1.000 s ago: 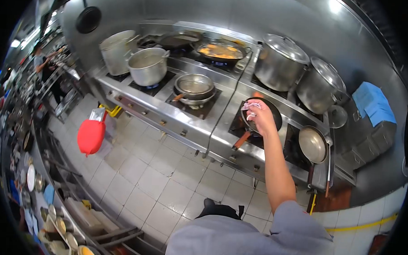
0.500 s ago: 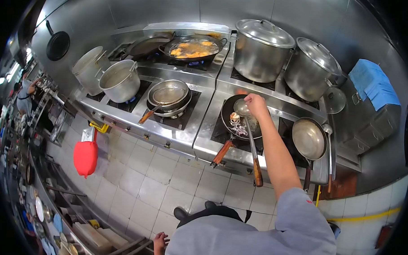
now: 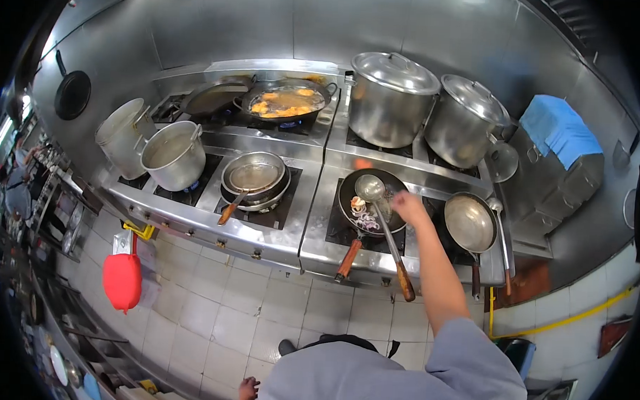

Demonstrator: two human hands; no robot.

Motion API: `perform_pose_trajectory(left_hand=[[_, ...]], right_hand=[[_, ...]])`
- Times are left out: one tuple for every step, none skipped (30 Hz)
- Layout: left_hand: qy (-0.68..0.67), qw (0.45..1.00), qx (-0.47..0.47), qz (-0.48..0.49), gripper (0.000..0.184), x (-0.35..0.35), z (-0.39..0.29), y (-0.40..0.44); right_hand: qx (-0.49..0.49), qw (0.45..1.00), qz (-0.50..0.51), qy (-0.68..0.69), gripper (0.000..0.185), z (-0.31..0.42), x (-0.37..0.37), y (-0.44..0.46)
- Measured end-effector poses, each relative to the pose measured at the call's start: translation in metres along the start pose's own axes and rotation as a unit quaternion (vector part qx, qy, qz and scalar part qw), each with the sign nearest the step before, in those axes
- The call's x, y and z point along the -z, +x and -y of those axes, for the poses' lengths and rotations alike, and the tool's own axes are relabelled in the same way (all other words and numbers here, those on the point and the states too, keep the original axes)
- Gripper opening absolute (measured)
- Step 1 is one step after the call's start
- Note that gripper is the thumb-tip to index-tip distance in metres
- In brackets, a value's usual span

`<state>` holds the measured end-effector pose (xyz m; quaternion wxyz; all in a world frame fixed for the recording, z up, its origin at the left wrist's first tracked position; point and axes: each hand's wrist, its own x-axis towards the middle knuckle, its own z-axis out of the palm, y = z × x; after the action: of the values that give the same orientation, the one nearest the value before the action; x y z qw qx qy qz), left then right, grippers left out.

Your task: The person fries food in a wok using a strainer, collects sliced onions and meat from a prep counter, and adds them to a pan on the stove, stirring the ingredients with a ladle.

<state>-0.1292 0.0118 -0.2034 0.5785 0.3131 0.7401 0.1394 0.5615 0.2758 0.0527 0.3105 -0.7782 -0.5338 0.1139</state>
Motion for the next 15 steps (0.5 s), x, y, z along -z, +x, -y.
perform_pose_trajectory(left_hand=[[-0.008,1.0,-0.002,0.004,0.033,0.002,-0.004,0.004],[-0.07,0.998,0.005,-0.007,0.033,0.003,-0.008,0.009],[-0.131,0.991,0.012,-0.016,0.032,0.003,-0.013,0.015],[-0.139,0.99,0.009,-0.012,0.032,0.002,-0.016,0.02],[-0.109,0.994,0.017,0.011,0.032,0.004,-0.014,0.026],[-0.074,0.996,0.025,0.033,0.032,0.008,-0.013,0.032],[0.002,0.998,0.023,0.051,0.034,0.011,-0.018,0.033],[0.006,0.998,0.022,0.056,0.034,0.014,-0.01,0.046],[0.037,0.996,0.023,0.083,0.034,0.016,-0.002,0.059],[0.069,0.991,0.024,0.111,0.035,0.018,0.003,0.07],[0.058,0.997,0.028,0.046,0.035,0.016,-0.005,0.059],[0.067,0.996,0.027,0.053,0.035,0.021,-0.002,0.071],[0.036,0.996,0.014,0.084,0.035,0.027,0.022,0.1],[0.004,0.993,0.002,0.115,0.034,0.033,0.032,0.119],[0.01,0.992,0.001,0.123,0.034,0.037,0.018,0.119]], right_hand=[[0.001,1.0,0.02,-0.023,0.036,-0.02,-0.003,-0.024],[-0.051,0.992,0.1,-0.065,0.044,-0.033,-0.003,-0.048],[-0.241,0.947,0.209,0.028,0.046,0.002,0.015,-0.08],[-0.371,0.87,0.224,0.234,0.039,0.005,0.012,-0.112],[-0.375,0.813,0.233,0.38,0.037,0.002,0.001,-0.135],[-0.372,0.733,0.235,0.518,0.037,0.001,-0.008,-0.154],[-0.373,0.734,0.23,0.519,0.037,0.0,-0.018,-0.164],[-0.358,0.705,0.205,0.577,0.032,-0.003,-0.028,-0.171],[-0.342,0.672,0.177,0.632,0.029,-0.007,-0.034,-0.175],[-0.345,0.673,0.168,0.632,0.029,-0.002,-0.035,-0.18],[-0.339,0.752,0.149,0.546,0.029,0.018,-0.033,-0.183],[-0.331,0.819,0.128,0.451,0.031,0.038,-0.029,-0.188],[-0.332,0.853,0.12,0.384,0.036,0.072,-0.013,-0.198],[-0.338,0.852,0.11,0.384,0.036,0.086,-0.003,-0.214],[-0.299,0.902,0.102,0.296,0.041,0.094,0.006,-0.229]])
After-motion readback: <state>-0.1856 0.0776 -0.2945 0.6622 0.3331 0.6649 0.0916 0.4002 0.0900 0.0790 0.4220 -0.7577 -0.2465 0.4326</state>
